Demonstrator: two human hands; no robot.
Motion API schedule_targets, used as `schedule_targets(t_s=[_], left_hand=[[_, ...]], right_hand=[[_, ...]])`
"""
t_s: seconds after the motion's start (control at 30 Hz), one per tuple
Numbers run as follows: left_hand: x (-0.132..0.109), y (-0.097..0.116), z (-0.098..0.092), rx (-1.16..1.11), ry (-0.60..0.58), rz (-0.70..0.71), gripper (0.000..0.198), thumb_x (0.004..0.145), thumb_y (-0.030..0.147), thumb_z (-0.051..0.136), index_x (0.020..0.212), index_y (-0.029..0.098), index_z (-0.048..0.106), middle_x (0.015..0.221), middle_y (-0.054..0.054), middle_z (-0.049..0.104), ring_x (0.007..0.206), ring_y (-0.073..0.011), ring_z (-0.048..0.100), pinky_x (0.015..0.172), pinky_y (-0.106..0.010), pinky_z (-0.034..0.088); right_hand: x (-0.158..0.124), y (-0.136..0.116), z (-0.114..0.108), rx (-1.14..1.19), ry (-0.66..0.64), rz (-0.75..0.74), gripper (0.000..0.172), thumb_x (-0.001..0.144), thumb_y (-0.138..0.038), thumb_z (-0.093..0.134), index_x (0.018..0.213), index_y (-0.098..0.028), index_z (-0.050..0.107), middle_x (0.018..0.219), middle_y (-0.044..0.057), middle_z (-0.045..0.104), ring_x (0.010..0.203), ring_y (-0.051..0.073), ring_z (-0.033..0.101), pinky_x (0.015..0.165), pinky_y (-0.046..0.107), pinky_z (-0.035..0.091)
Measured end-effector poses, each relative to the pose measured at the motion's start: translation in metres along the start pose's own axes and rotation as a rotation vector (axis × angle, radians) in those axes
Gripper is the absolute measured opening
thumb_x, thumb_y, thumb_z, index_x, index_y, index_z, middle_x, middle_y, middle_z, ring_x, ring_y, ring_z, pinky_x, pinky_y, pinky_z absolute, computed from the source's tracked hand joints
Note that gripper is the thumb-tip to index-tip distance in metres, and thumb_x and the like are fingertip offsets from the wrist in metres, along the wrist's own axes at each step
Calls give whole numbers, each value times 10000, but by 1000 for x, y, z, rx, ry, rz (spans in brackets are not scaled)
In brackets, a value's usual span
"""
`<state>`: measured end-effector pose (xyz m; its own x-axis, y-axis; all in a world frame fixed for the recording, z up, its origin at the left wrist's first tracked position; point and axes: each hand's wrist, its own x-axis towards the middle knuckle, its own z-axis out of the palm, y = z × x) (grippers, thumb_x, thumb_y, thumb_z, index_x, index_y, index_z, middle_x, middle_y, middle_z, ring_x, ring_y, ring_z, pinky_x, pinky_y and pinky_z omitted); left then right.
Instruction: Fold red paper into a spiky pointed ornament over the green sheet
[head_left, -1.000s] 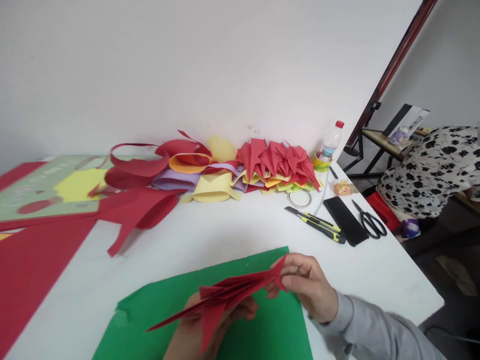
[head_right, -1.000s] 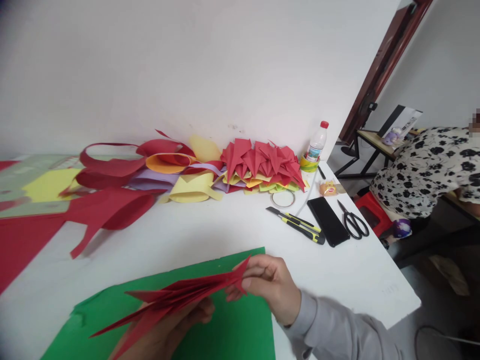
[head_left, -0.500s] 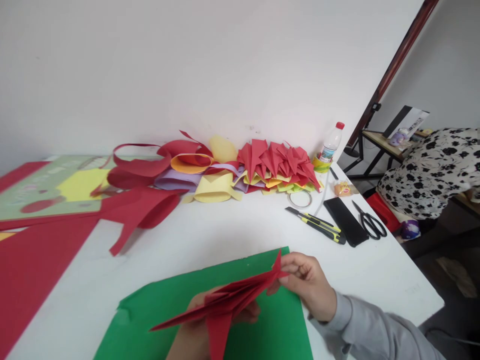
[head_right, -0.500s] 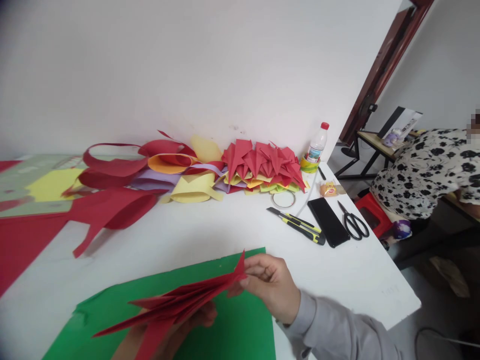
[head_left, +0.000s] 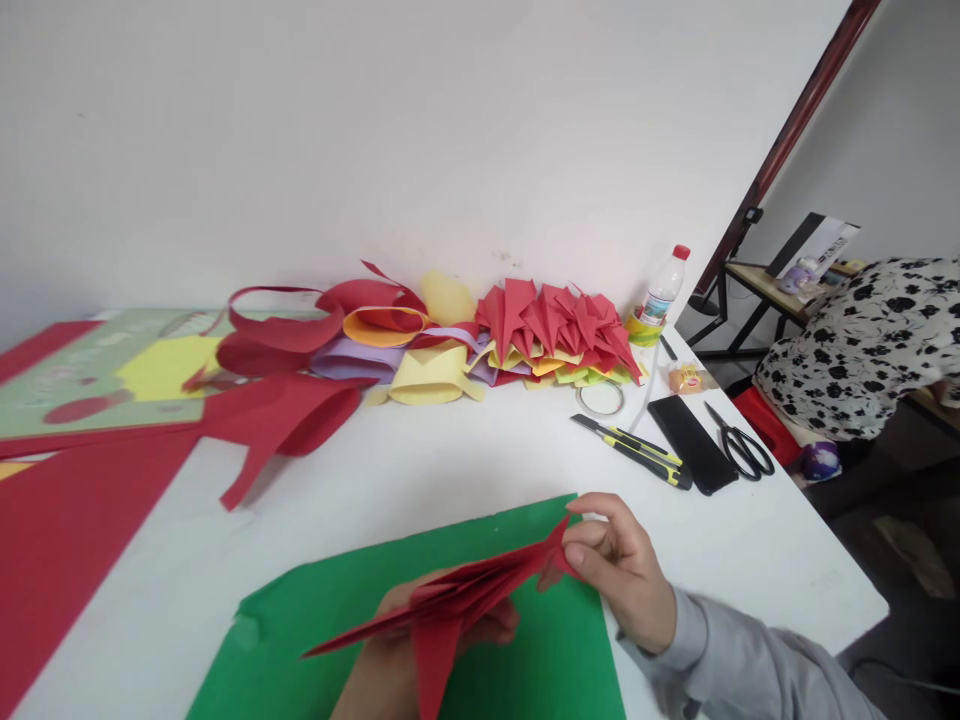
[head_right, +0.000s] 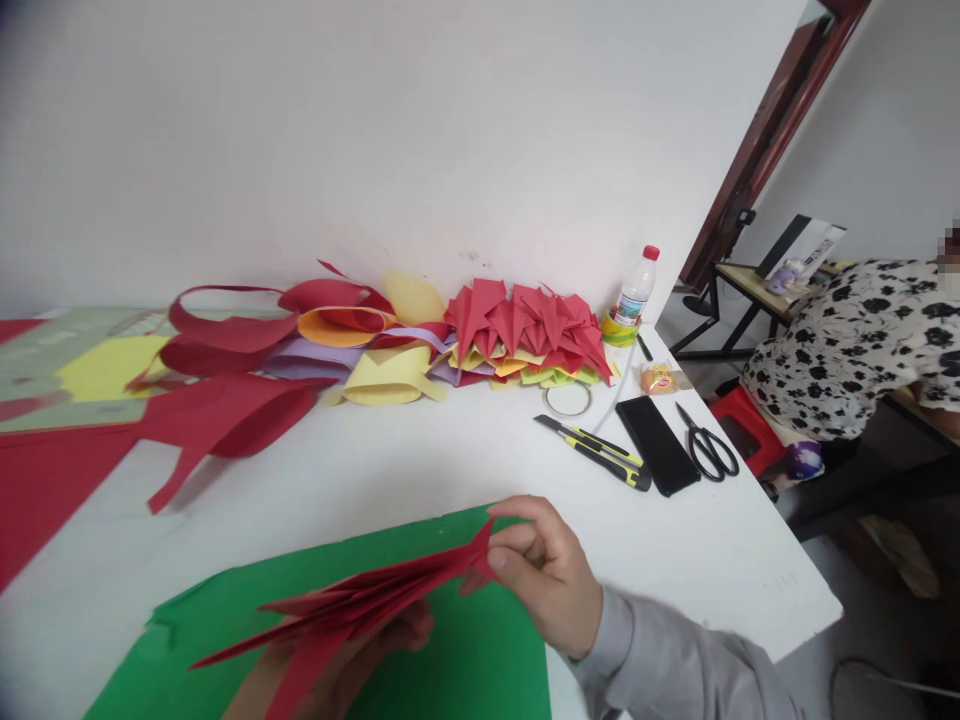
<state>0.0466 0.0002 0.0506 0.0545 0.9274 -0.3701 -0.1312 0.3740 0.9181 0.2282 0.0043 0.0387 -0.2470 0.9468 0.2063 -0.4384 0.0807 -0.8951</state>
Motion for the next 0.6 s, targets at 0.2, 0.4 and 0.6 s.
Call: schedule_targets(t_s=[0.2,0.4,0.6], left_hand=[[6,-5,-4,-100,-79,-38,243,561,481,750,549,240,729,543,-62,703,553,-270,656,561,-362,570],[-1,-4,-3,-153,-96,31,197,619,451,792,606,257,761,581,-26,723,582,-222,655,575,-291,563],[3,-7,-4,-253,-73,-49,203,606,412,839,675,239,758,569,5,712,569,-175,631,560,-240,549]], right_hand=[[0,2,-5,-152,-9,55,290,875,-358,662,1128,-219,633,809,34,754,755,184,728,733,330,566],[1,8,-8,-165,45,181,323,802,-378,739,1055,-197,652,784,37,762,806,193,735,807,336,553],[4,12,-8,-114,76,282,349,749,-395,782,986,-178,645,781,48,764,819,205,740,841,362,549]])
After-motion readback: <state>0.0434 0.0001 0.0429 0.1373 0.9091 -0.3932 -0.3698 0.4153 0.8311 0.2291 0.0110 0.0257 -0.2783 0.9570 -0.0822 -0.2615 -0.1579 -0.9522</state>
